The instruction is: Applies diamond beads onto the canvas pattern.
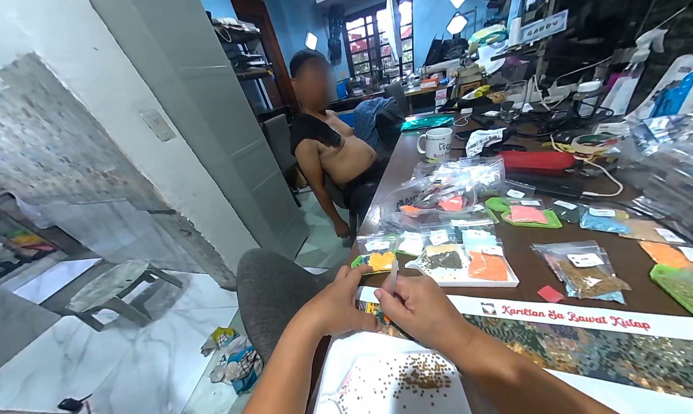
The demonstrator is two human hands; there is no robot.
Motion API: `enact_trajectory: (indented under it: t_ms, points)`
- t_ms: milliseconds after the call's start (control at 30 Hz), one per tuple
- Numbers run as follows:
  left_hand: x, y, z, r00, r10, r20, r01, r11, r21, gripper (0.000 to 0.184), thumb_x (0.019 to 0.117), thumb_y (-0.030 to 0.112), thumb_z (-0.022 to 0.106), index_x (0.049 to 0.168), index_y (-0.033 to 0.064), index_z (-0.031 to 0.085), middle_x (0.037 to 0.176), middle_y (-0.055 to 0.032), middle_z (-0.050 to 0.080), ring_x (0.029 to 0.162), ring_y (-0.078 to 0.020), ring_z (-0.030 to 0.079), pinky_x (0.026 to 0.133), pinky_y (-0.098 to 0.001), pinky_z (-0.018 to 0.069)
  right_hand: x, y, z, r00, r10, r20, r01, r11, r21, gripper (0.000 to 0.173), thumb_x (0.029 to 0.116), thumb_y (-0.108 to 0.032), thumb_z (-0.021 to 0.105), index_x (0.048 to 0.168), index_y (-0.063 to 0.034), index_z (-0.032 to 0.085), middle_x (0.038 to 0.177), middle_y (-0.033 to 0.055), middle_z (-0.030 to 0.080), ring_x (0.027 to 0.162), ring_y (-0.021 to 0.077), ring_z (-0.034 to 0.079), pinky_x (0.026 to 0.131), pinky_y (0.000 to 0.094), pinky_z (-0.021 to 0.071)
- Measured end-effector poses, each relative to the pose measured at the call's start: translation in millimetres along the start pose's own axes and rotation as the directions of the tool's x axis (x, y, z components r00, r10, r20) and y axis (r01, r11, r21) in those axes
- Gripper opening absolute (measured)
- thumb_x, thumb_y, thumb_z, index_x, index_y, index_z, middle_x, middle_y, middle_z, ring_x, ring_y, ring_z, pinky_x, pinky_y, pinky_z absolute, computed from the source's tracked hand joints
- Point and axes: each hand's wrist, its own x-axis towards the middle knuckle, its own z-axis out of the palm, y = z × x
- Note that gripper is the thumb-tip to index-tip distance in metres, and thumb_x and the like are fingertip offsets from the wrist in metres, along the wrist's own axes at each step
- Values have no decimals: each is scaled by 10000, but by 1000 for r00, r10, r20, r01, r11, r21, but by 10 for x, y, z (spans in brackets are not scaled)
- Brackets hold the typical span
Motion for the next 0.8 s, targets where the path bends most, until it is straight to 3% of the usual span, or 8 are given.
enact_trajectory:
  t_ms: [800]
  points:
    - [-9,5,0,1000,14,0,-14,1000,20,977,766,228,868,1576,187,323,1508,-177,379,1264,-280,526,987,-466,498,-5,-16,13,1000,-22,12,22,1000,-11,366,1006,-262,534,740,-34,640,577,35,513,532,103,490,508,269,401]
